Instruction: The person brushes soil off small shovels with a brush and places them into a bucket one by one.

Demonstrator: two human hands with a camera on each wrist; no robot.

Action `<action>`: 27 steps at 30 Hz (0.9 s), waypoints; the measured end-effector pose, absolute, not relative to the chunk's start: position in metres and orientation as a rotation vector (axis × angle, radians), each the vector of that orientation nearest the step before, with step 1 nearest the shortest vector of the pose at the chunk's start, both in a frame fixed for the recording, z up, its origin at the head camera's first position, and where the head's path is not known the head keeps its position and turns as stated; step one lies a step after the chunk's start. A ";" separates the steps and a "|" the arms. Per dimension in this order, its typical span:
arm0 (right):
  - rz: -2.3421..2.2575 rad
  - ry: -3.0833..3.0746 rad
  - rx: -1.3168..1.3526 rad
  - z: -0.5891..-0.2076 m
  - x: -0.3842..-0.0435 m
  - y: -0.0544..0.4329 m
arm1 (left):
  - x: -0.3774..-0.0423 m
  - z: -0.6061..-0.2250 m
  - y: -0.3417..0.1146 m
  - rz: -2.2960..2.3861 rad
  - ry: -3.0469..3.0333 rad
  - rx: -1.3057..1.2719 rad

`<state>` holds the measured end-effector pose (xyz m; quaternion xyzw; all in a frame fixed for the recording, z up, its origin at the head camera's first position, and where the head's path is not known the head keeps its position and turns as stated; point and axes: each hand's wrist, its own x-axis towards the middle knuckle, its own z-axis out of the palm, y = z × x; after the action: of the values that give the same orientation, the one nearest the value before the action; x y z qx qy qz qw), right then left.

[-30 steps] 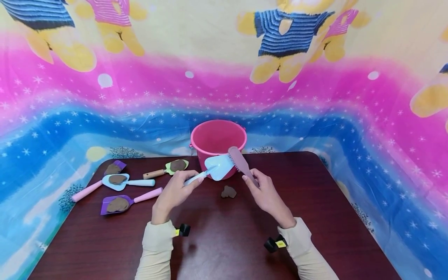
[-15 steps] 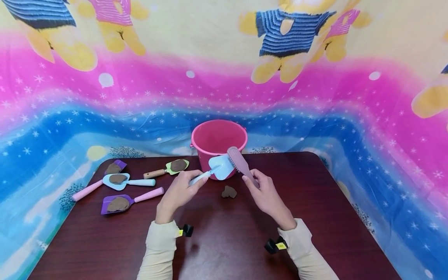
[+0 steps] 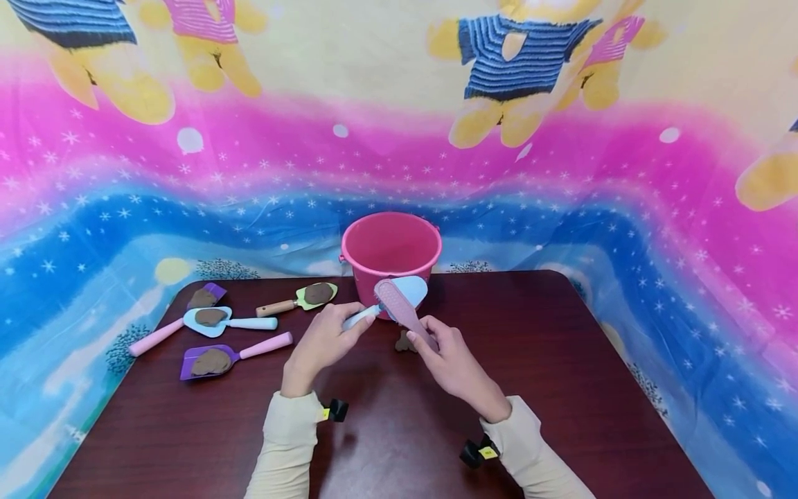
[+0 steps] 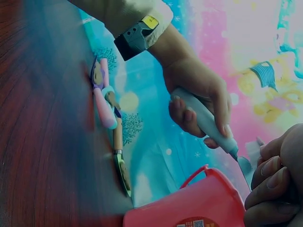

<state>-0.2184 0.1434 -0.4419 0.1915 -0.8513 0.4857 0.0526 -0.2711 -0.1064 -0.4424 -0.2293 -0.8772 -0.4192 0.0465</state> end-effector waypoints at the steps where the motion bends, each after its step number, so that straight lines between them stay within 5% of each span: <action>1: 1.472 -2.590 0.583 -0.442 -0.218 0.143 | -0.271 -0.442 -0.106 -1.279 -2.679 -0.695; 27: 1.442 -2.539 0.485 -0.448 -0.239 0.165 | -0.270 -0.442 -0.112 -1.310 -2.631 -0.684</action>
<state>-0.2385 0.1649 -0.4482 0.1631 -0.8543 0.4851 0.0907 -0.2696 -0.1118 -0.4421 -0.2264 -0.8702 -0.4332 0.0622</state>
